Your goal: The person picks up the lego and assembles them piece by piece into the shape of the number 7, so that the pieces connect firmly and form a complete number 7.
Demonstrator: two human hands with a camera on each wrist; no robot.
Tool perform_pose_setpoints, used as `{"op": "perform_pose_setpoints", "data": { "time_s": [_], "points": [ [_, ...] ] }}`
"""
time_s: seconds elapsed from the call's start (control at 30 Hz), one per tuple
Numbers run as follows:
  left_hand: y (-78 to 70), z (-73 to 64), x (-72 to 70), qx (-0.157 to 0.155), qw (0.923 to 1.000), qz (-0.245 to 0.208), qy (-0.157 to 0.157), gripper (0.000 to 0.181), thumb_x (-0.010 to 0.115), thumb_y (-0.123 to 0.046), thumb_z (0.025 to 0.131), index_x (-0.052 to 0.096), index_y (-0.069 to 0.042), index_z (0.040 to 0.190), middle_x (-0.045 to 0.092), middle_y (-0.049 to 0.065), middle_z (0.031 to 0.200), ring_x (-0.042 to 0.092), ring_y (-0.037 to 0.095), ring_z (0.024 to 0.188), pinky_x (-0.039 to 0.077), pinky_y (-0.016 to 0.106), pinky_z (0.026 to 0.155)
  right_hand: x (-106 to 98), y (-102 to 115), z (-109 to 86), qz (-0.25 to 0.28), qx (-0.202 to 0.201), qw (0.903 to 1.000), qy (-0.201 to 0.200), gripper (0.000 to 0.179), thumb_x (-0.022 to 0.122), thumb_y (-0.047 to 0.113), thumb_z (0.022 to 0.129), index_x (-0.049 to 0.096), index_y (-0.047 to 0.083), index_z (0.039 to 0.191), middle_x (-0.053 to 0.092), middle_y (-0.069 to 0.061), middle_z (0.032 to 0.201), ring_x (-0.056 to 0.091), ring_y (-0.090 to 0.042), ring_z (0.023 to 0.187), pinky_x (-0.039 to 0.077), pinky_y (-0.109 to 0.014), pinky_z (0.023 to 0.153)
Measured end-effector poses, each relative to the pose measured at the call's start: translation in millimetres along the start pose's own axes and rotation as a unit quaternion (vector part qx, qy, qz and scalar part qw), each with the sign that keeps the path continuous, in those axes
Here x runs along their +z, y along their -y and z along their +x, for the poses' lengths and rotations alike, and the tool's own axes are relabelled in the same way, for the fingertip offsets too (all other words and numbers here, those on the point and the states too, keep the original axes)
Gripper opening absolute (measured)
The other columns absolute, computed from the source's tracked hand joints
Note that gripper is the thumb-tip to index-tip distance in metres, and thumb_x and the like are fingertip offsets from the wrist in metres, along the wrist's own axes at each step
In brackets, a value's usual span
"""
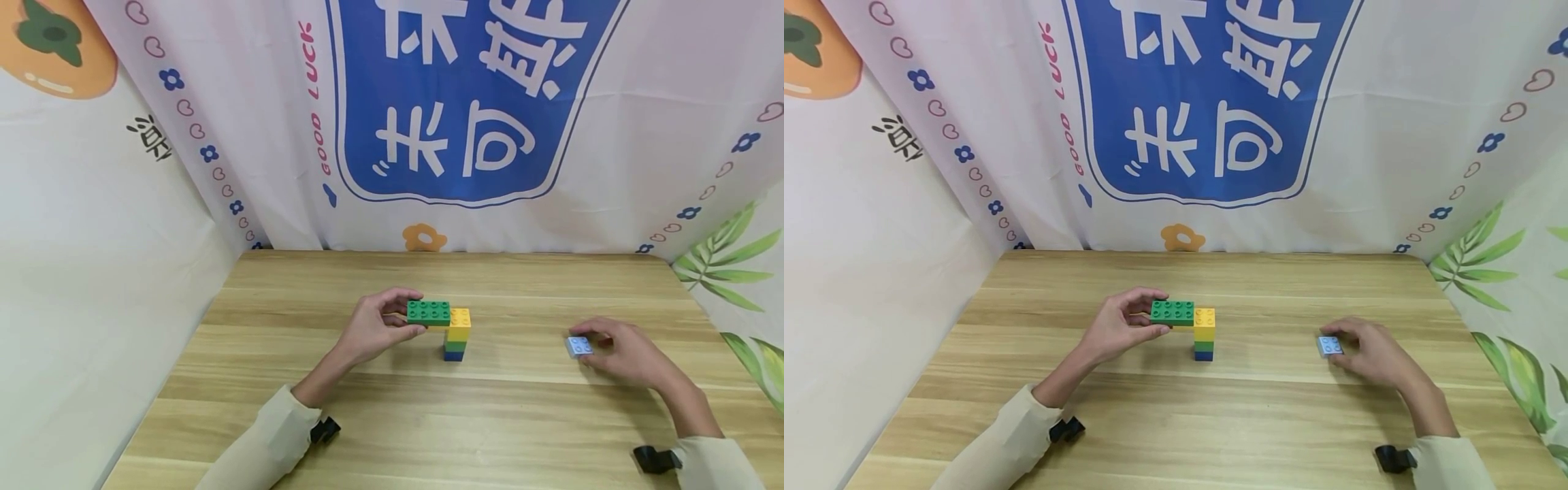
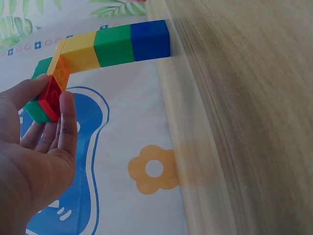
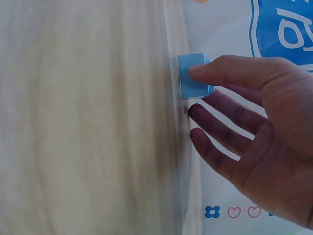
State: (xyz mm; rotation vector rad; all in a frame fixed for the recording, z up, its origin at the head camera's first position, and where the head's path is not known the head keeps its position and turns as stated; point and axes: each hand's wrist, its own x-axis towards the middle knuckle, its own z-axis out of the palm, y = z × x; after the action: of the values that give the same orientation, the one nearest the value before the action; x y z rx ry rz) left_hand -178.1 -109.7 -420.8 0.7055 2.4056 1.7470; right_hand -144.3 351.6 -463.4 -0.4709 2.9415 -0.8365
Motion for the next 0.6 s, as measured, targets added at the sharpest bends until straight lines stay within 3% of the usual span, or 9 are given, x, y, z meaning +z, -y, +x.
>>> {"op": "perform_pose_setpoints", "data": {
  "time_s": [0.23,0.6],
  "points": [
    [-1.2,-0.6,0.1,0.002,1.0000,0.000,0.001,0.048,0.087,0.000,0.087,0.070,-0.004,0.133,0.076,0.018,0.118,0.075,0.023,0.099,0.066,0.026,0.083,1,1,0.3,0.011,0.005,0.9999,0.002,0.041,0.090,0.009,0.084,0.077,0.007,0.123,0.074,-0.021,0.126,0.072,-0.029,0.106,0.064,-0.028,0.084],
    [-1.5,-0.5,-0.1,-0.003,1.0000,-0.005,-0.002,0.049,0.087,0.002,0.087,0.070,-0.004,0.133,0.075,0.017,0.119,0.075,0.024,0.100,0.066,0.026,0.084,-4,25,11.8,0.047,-0.033,0.9981,-0.021,0.040,0.087,0.006,0.088,0.076,0.006,0.126,0.075,-0.020,0.125,0.075,-0.032,0.103,0.067,-0.035,0.085]
  ]
}}
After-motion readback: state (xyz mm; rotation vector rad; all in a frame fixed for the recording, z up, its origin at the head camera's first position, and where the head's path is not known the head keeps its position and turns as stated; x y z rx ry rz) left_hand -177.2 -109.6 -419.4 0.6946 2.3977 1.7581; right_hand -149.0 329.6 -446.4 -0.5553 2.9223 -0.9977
